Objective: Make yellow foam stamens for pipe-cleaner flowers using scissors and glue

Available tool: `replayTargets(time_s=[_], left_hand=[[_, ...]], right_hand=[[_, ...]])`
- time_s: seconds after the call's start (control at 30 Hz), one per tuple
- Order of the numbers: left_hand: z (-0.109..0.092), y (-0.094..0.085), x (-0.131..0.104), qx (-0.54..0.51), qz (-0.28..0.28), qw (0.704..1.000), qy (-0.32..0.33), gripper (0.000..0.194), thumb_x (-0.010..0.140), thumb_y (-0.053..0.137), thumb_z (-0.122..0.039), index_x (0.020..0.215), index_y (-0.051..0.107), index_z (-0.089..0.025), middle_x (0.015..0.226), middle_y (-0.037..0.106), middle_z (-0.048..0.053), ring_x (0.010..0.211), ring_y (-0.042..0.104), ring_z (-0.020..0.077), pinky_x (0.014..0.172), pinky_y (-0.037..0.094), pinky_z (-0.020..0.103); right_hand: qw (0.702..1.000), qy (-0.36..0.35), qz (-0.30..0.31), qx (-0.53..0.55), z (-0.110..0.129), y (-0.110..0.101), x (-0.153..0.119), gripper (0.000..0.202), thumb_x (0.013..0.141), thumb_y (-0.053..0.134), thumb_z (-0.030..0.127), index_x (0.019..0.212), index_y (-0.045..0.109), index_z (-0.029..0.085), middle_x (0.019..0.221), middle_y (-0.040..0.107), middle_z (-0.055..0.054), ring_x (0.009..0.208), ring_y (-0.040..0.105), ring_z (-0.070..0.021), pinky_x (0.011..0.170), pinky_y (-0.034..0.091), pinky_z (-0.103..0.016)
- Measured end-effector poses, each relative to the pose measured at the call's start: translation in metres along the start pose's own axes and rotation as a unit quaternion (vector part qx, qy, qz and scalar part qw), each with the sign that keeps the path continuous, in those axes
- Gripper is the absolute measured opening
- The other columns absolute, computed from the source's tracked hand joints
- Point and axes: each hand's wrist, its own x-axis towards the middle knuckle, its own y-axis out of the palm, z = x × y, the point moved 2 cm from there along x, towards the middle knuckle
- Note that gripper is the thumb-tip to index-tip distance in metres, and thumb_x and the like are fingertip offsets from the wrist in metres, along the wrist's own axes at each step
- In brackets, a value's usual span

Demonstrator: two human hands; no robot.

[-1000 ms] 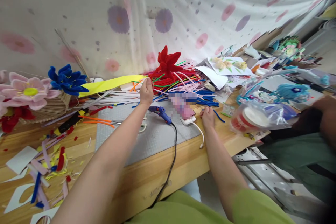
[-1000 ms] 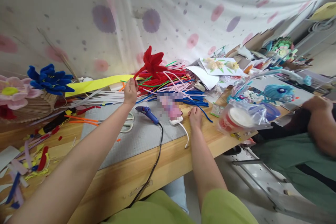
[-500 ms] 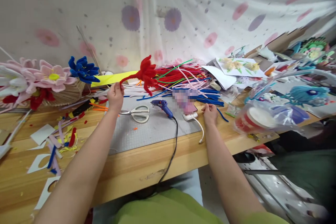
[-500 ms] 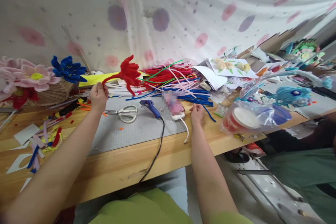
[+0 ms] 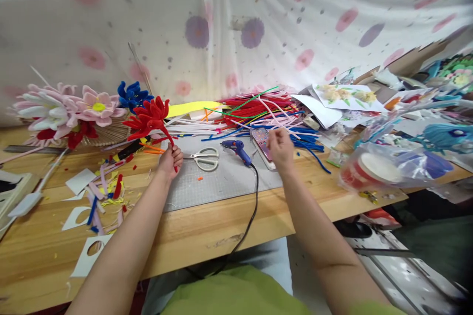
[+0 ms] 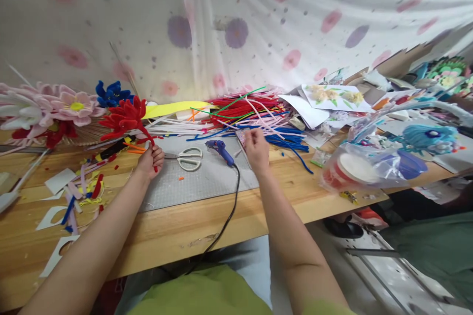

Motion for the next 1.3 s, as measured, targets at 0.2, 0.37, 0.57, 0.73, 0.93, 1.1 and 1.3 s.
replayTargets(time_s=[0.2,0.37,0.57,0.73,0.93,1.1,1.3], left_hand=[[-0.004,-0.016,-0.005,0.111,-0.022,0.993,0.045,0.036,0.09,0.042,-0.043,0.066,0.044,-0.017,0.046,0.025,-0.009,0.032,0.02,0.0023,0.029,0.014,0.012],[-0.01,-0.028,-0.007,0.15,-0.007,0.984,0.096,0.023,0.086,0.051,-0.042,0.086,0.052,-0.019,0.049,0.031,-0.01,0.032,0.023,0.0021,0.031,0.016,0.012],[-0.008,-0.035,-0.009,0.132,-0.019,0.989,0.069,0.019,0.083,0.057,-0.036,0.079,0.045,-0.021,0.048,0.021,-0.012,0.032,0.016,0.0018,0.032,0.009,0.011],[-0.013,-0.044,-0.011,0.112,-0.071,0.984,0.12,0.016,0.085,0.055,-0.031,0.077,0.046,-0.021,0.05,0.029,-0.01,0.034,0.023,0.0018,0.033,0.015,0.012],[-0.027,-0.058,-0.009,0.051,-0.212,0.94,0.262,0.012,0.088,0.048,-0.02,0.076,0.045,-0.02,0.059,0.046,-0.007,0.046,0.044,0.0019,0.049,0.039,0.012],[-0.044,-0.07,-0.009,0.039,-0.273,0.911,0.307,0.009,0.089,0.045,-0.024,0.081,0.044,-0.02,0.062,0.05,-0.006,0.05,0.049,0.0034,0.057,0.045,0.016],[-0.071,-0.09,-0.001,0.04,-0.328,0.895,0.298,0.011,0.092,0.037,-0.02,0.082,0.042,-0.019,0.067,0.053,-0.005,0.051,0.054,0.0035,0.06,0.05,0.019]], right_hand=[[0.973,-0.063,0.213,-0.054,0.016,0.081,-0.038,0.02,0.087,0.042,0.041,0.079,0.043,0.023,0.061,0.053,0.002,0.055,0.049,-0.0136,0.058,0.034,-0.026],[0.942,-0.09,0.311,-0.084,0.016,0.12,-0.046,0.013,0.085,0.046,0.036,0.083,0.046,0.023,0.07,0.057,0.001,0.06,0.05,-0.0133,0.058,0.032,-0.024],[0.923,-0.079,0.358,-0.121,0.01,0.137,-0.055,0.012,0.084,0.05,0.033,0.079,0.051,0.023,0.067,0.056,0.002,0.061,0.049,-0.0125,0.058,0.031,-0.024],[0.933,-0.052,0.346,-0.079,-0.009,0.138,-0.057,0.011,0.082,0.051,0.032,0.076,0.051,0.023,0.068,0.057,0.002,0.062,0.049,-0.0126,0.058,0.033,-0.024],[0.944,-0.026,0.328,-0.023,-0.02,0.14,-0.059,0.015,0.08,0.051,0.037,0.075,0.05,0.023,0.066,0.054,0.002,0.061,0.048,-0.0135,0.057,0.034,-0.026],[0.945,-0.011,0.326,-0.01,-0.02,0.138,-0.061,0.017,0.078,0.051,0.04,0.074,0.049,0.024,0.065,0.052,0.002,0.06,0.046,-0.0143,0.057,0.034,-0.027],[0.946,-0.01,0.324,-0.007,-0.02,0.137,-0.061,0.017,0.078,0.051,0.039,0.074,0.049,0.023,0.064,0.051,0.002,0.059,0.045,-0.0142,0.057,0.034,-0.027]])
